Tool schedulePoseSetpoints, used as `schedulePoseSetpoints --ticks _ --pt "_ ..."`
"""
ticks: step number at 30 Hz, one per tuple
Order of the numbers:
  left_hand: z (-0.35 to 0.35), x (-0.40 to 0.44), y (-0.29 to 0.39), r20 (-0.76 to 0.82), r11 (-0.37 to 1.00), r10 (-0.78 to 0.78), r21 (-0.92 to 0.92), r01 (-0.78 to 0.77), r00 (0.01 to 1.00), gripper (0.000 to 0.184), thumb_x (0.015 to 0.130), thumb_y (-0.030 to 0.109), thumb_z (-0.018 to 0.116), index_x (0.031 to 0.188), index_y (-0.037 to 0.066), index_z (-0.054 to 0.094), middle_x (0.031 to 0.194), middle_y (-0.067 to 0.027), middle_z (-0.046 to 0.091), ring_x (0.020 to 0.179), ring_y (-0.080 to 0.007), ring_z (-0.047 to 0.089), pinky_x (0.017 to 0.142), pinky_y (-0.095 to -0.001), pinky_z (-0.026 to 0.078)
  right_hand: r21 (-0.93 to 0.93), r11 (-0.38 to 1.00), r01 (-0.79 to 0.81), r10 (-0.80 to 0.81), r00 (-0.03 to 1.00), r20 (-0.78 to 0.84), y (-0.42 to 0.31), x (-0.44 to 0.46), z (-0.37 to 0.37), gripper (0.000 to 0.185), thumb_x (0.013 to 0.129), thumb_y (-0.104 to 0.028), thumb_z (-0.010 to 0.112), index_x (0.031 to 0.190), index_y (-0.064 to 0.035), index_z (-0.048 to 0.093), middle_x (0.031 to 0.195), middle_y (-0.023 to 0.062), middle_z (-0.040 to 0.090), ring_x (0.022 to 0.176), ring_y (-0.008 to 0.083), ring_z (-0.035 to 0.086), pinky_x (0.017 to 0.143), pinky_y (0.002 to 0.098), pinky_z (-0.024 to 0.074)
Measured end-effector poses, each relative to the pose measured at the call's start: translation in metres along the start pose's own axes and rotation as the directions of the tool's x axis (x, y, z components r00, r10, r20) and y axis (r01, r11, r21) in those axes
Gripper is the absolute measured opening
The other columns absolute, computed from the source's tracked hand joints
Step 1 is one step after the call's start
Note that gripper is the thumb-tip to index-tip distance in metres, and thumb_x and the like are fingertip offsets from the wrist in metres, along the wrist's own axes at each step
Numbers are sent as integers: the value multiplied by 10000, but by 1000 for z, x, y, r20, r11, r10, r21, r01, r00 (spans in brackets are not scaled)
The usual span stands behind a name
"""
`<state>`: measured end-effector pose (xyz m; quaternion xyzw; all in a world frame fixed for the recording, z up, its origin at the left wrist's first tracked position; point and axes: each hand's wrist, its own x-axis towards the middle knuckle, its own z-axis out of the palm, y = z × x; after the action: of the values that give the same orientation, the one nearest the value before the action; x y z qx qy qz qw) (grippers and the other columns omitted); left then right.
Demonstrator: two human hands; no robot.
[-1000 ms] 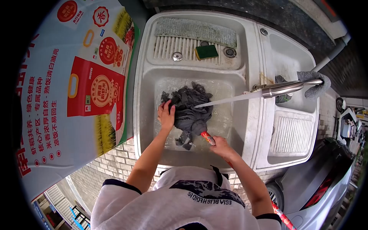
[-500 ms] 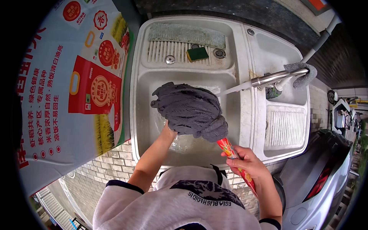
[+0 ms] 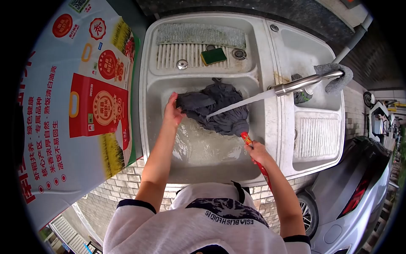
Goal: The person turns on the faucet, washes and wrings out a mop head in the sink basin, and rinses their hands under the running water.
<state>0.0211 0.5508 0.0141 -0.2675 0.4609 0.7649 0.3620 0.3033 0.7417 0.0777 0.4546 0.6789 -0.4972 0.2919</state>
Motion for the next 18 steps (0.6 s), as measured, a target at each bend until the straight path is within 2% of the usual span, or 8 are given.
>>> schedulePoseSetpoints --ticks 2,5,8,9,12,14,15,18 --pt "-27 12 4 27 970 100 220 -104 995 628 766 351 634 1324 263 359 1429 -56 238 1315 -384 153 955 -700 94 -213 977 0 3 1000 16 6 7 4 301 843 -251 590 944 13 486 598 80 510 449 153 505 390 303 431" --pt "-62 23 -27 29 946 -37 324 26 999 701 755 377 642 1362 279 305 1465 -62 149 1321 -394 136 963 -691 118 -321 947 3 5 1000 24 8 14 9 344 780 -212 631 960 50 501 647 171 574 485 220 584 435 341 495" --pt "-74 18 -79 -119 914 -290 261 312 950 767 757 456 628 1394 288 235 1492 -71 19 1337 -389 89 944 -701 163 -517 827 220 -257 966 0 18 19 18 319 762 -149 618 965 66 496 671 209 579 535 296 599 503 364 510" --pt "-71 13 -93 -172 895 -354 224 386 919 789 749 495 628 1397 293 224 1494 -73 -19 1340 -392 69 927 -716 175 -447 874 192 -202 979 26 6 6 18 316 759 -150 618 961 61 496 686 218 580 573 318 601 540 375 504" --pt "-36 -19 -98 -365 838 -536 -117 534 762 744 772 527 596 1382 230 290 1473 -101 149 1321 -365 189 974 -673 188 -309 933 184 -166 983 81 -41 -54 7 302 753 -153 620 944 44 494 721 240 581 672 375 596 632 407 478" --pt "-60 -2 -126 313 761 -472 -327 560 824 687 800 532 554 1351 174 354 1402 -125 300 1278 -340 295 1014 -600 218 -290 904 315 -308 949 70 -41 -79 13 290 754 -156 623 929 31 487 732 244 576 719 400 581 666 426 451" --pt "-67 6 -134 606 685 -304 -397 611 735 666 814 534 533 1335 146 386 1367 -137 375 1256 -328 348 1034 -563 233 -246 911 331 -320 944 87 -46 -93 14 278 757 -155 621 915 24 479 735 243 573 717 403 577 654 425 445" --pt "-57 -1 -139 675 749 -200 -362 555 710 651 818 532 524 1322 140 400 1354 -130 393 1235 -327 370 1024 -557 252 -168 907 386 -373 922 105 -48 -138 15 251 770 -148 612 886 10 455 747 240 567 719 415 568 627 428 433"
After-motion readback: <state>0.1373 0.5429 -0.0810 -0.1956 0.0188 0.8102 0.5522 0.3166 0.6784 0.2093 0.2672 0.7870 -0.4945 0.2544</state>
